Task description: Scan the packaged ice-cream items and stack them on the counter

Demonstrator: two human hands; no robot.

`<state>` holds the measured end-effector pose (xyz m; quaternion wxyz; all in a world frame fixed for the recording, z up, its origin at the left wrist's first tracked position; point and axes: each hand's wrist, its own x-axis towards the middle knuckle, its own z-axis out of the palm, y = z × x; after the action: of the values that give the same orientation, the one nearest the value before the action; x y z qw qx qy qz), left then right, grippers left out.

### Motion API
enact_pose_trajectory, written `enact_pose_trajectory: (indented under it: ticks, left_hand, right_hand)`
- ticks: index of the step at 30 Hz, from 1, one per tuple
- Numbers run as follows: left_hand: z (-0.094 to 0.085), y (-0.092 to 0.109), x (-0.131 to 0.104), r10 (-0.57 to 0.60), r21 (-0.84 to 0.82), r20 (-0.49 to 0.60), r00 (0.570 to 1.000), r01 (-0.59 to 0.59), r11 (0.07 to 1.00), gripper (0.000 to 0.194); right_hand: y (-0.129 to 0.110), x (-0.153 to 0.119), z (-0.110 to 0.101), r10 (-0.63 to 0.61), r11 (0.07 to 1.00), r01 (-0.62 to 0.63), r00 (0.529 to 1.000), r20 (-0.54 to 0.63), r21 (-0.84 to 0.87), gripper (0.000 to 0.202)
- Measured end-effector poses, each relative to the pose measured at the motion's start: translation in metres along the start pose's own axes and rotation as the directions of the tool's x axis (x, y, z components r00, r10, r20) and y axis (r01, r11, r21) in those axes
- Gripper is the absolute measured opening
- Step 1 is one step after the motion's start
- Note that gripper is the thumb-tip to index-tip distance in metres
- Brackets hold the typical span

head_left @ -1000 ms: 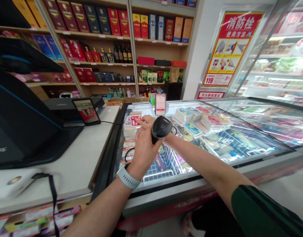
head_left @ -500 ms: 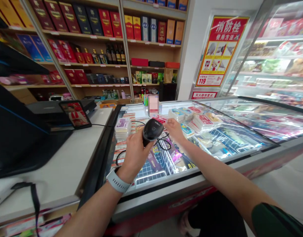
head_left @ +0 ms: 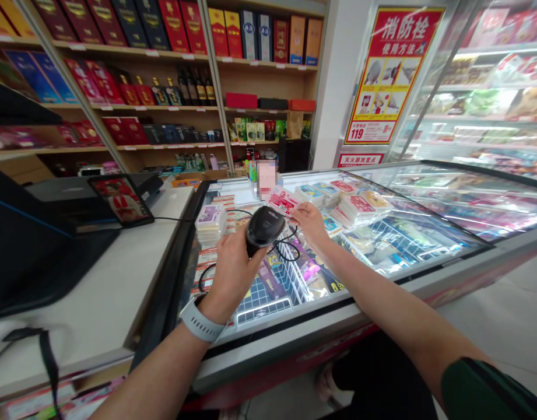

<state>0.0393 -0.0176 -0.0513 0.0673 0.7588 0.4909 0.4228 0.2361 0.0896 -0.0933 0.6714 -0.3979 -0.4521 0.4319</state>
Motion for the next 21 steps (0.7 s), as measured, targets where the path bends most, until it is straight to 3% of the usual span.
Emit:
enact_pose_trajectory:
  ticks: [21]
  left_hand:
    - [0.0014, -0.001, 0.0007, -0.006, 0.017, 0.016, 1.0, 0.005, 1.0, 0.034]
  right_hand:
    - [-0.0061, -0.0022, -0.0007, -0.002, 1.0, 0.002, 1.0, 0.007, 0.011, 0.042]
